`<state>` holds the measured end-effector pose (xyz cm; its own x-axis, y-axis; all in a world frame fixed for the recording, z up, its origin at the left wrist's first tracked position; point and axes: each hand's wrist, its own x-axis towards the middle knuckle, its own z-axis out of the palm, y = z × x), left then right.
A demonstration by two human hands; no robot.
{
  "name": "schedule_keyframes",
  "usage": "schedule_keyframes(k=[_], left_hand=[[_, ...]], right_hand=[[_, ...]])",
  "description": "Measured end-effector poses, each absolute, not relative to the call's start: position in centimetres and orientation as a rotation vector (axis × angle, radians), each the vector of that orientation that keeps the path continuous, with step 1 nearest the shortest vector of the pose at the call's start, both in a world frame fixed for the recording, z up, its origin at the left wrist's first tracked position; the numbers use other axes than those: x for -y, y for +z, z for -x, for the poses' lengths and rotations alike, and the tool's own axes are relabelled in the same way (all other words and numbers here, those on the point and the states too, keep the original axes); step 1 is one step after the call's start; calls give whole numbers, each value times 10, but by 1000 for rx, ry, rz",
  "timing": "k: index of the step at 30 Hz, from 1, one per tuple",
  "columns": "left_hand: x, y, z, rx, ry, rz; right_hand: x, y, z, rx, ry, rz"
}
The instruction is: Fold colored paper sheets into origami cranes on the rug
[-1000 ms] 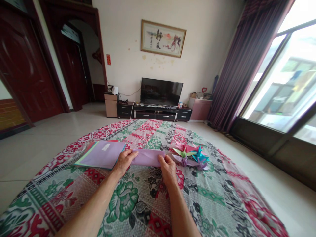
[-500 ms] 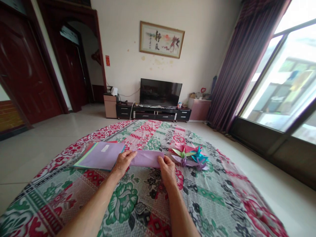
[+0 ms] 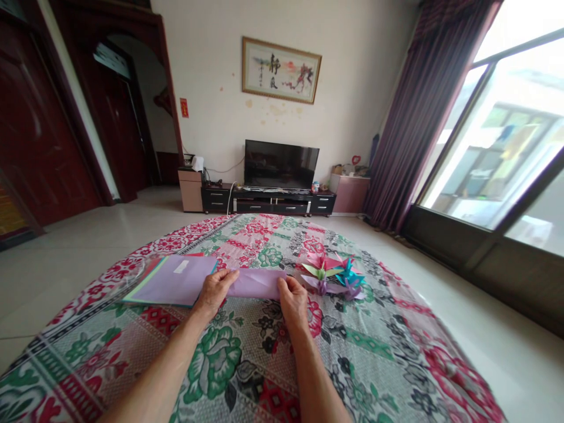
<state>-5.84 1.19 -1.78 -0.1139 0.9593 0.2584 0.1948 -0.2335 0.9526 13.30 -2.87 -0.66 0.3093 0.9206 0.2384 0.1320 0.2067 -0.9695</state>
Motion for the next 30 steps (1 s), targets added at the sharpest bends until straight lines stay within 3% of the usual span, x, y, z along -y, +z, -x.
schedule_keyframes(k=[4, 15, 30], left_hand=[[-11, -16, 58, -1384, 1381, -1526], [0, -2, 52, -1872, 1021, -1946], [8, -8, 39, -2103, 708, -2258]], right_hand=[[26, -10, -134, 1174, 684, 1312], [32, -4, -133, 1476, 38, 1840], [36, -2, -127, 1635, -63, 2107]])
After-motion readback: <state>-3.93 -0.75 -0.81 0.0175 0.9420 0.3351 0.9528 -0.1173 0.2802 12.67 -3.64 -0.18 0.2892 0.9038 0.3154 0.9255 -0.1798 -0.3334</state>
